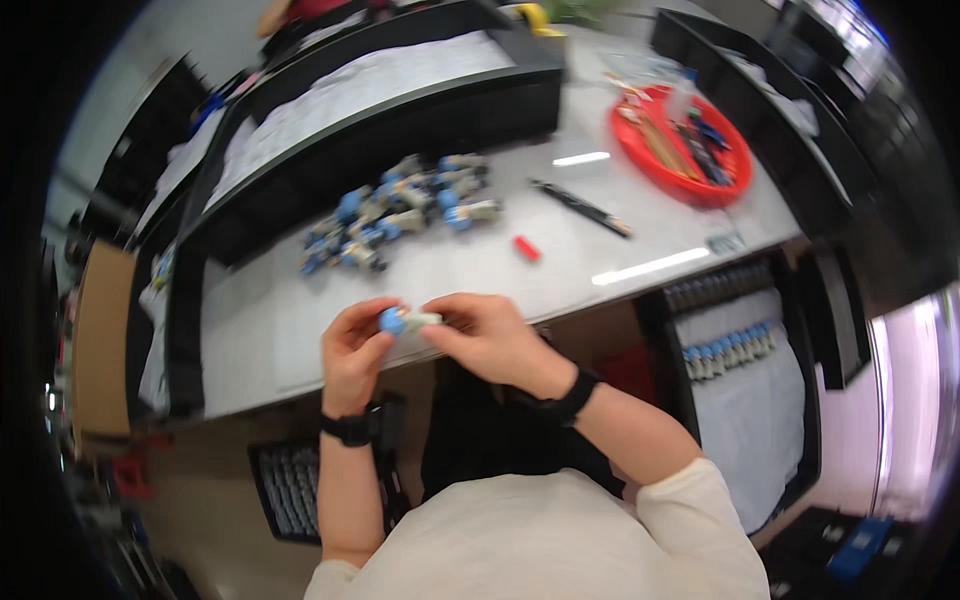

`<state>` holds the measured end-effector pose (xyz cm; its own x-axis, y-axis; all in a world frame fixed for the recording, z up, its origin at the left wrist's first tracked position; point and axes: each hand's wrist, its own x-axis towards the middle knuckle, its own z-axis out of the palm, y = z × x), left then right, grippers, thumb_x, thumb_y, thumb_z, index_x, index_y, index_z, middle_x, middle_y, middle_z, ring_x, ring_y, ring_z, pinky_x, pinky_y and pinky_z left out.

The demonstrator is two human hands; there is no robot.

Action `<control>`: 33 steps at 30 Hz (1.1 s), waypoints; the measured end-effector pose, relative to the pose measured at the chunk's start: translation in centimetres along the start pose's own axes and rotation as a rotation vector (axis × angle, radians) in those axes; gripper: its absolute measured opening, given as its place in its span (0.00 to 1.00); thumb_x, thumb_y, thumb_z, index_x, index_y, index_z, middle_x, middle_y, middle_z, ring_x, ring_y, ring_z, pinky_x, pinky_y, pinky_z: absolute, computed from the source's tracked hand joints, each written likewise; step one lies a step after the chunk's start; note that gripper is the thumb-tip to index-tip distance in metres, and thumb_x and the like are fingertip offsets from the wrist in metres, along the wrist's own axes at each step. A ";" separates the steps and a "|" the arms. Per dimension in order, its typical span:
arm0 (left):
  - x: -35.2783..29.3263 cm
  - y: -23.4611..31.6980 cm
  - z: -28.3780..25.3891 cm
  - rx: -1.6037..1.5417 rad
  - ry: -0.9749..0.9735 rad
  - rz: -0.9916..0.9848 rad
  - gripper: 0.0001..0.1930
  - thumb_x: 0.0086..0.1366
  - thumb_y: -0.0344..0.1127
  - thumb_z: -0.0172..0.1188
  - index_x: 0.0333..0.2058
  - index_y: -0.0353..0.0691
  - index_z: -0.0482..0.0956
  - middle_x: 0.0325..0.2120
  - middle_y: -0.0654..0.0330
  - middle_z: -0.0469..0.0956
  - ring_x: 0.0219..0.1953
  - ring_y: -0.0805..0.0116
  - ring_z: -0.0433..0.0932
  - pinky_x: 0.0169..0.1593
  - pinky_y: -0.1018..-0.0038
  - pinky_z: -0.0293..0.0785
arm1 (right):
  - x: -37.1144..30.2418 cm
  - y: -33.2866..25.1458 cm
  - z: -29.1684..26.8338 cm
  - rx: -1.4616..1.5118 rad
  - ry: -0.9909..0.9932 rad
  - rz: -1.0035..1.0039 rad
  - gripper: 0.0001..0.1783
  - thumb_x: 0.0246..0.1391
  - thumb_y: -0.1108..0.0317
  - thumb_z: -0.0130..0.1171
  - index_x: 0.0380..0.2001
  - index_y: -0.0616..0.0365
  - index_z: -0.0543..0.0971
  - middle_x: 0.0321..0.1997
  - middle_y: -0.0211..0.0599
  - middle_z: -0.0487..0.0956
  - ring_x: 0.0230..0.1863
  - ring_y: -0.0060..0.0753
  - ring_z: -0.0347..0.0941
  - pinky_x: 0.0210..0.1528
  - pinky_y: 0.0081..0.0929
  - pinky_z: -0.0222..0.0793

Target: Assembling small blue-haired figurines by attaching heads to bodies and arranging them in organized trays.

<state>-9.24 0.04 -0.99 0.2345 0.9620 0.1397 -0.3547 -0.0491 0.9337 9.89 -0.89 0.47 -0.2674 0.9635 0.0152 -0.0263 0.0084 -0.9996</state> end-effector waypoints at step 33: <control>0.0 -0.5 -1.5 0.179 0.152 -0.034 0.13 0.62 0.27 0.49 0.46 0.35 0.67 0.44 0.55 0.69 0.42 0.72 0.70 0.48 0.78 0.68 | -28.2 17.7 -45.8 -0.205 1.436 0.551 0.19 0.48 0.68 0.53 0.44 0.64 0.74 0.31 0.37 0.77 0.30 0.26 0.72 0.32 0.23 0.68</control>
<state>-10.42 0.50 -1.90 0.1001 0.9926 0.0687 -0.1797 -0.0499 0.9825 61.09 -15.61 -18.74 0.9197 0.2968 -0.2569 -0.0790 -0.5011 -0.8618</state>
